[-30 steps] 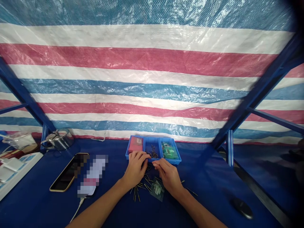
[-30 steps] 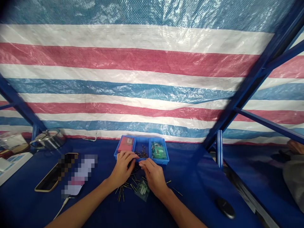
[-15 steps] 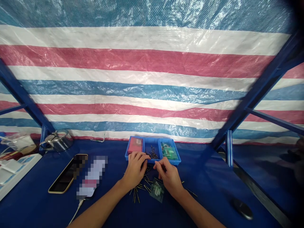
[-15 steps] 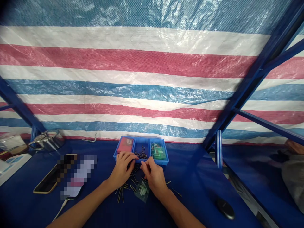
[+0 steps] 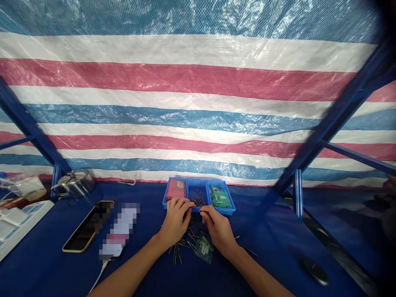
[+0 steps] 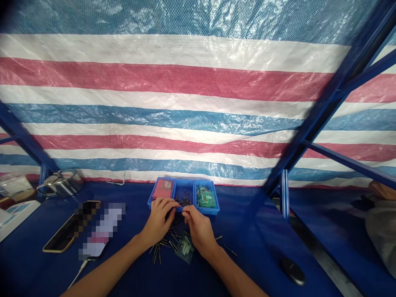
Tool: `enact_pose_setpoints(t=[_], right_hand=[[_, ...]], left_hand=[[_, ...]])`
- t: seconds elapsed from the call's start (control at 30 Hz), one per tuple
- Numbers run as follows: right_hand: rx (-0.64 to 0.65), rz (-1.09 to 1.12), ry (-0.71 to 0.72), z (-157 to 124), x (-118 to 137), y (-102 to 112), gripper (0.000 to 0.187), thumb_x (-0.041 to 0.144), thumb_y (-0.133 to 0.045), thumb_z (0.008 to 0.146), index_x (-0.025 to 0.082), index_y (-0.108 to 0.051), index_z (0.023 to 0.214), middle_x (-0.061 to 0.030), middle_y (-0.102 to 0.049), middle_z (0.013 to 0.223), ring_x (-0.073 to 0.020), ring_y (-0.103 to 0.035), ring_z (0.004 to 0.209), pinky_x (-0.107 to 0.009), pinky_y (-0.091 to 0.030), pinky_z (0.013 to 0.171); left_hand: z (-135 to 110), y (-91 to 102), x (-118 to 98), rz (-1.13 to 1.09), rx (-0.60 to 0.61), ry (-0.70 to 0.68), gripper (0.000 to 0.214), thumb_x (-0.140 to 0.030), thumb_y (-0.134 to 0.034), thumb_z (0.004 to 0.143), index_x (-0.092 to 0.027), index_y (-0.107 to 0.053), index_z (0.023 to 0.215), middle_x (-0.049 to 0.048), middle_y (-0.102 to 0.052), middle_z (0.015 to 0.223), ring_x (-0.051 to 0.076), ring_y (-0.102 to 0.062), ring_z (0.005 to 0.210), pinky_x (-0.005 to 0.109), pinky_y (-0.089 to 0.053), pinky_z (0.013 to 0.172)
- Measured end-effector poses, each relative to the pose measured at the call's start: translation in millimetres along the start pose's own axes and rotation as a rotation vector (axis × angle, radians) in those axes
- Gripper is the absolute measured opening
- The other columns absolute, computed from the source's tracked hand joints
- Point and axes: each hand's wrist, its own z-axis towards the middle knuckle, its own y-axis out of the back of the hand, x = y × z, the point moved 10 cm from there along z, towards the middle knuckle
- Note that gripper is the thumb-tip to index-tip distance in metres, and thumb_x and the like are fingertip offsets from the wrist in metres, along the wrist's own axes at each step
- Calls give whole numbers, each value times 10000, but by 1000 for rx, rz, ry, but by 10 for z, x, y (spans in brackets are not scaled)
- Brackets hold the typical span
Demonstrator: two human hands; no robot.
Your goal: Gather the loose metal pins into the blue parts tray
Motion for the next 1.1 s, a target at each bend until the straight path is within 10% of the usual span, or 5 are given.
enact_pose_setpoints(t=[0.23, 0.6, 1.1], right_hand=[[-29, 44, 63, 1, 27, 41, 399, 265, -288, 1135, 292, -566, 1419, -52, -718, 1089, -147, -656, 661, -294, -587, 703], [-25, 79, -118, 6, -81, 44, 239, 369, -427, 1116, 272, -643, 1149, 8, -719, 804, -179, -708, 667, -262, -545, 611], [1, 149, -88, -17, -93, -11, 118, 361, -538, 1086, 266, -555, 1019, -14, -654, 984, -164, -603, 717, -272, -510, 675]], left_hand=[[-3, 2, -10, -10, 4, -1, 247, -205, -465, 1094, -279, -674, 1203, 59, -690, 1181, 262, -560, 1131, 447, -428, 946], [1, 0, -7, 4, -6, -8, 242, -202, -477, 1091, -277, -682, 1194, 55, -692, 1162, 252, -562, 1110, 425, -435, 928], [2, -3, -5, -27, 13, 9, 228, -196, -479, 1093, -281, -663, 1198, 50, -690, 1188, 261, -556, 1122, 445, -413, 942]])
